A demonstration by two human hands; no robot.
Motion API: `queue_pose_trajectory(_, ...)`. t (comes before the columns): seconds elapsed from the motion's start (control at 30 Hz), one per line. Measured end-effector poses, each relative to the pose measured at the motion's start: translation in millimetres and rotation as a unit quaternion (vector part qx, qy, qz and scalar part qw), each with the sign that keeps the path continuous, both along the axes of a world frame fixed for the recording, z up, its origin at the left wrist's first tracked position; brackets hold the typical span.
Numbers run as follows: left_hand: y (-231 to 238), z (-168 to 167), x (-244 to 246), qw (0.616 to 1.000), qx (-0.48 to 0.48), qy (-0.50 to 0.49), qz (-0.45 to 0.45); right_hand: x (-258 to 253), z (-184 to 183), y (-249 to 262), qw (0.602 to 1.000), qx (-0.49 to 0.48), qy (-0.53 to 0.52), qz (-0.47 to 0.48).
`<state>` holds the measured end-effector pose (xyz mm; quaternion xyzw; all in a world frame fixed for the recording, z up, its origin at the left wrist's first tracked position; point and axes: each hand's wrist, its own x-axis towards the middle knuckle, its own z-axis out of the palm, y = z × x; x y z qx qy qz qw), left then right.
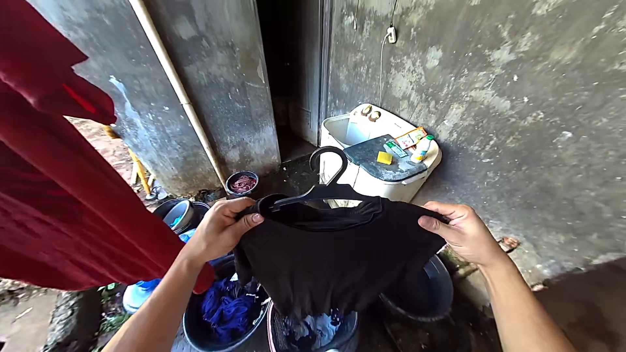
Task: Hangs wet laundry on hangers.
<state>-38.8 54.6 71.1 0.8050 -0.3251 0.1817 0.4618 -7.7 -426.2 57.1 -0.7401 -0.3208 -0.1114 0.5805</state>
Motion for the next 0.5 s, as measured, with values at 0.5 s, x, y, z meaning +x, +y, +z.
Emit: queue_pose_trajectory(0.5,-3.2,22.3,10.0,0.981,0.138,-0.121,0.068,-2.4,55.6,47.8,0.969,-0.203,-0.138,0.039)
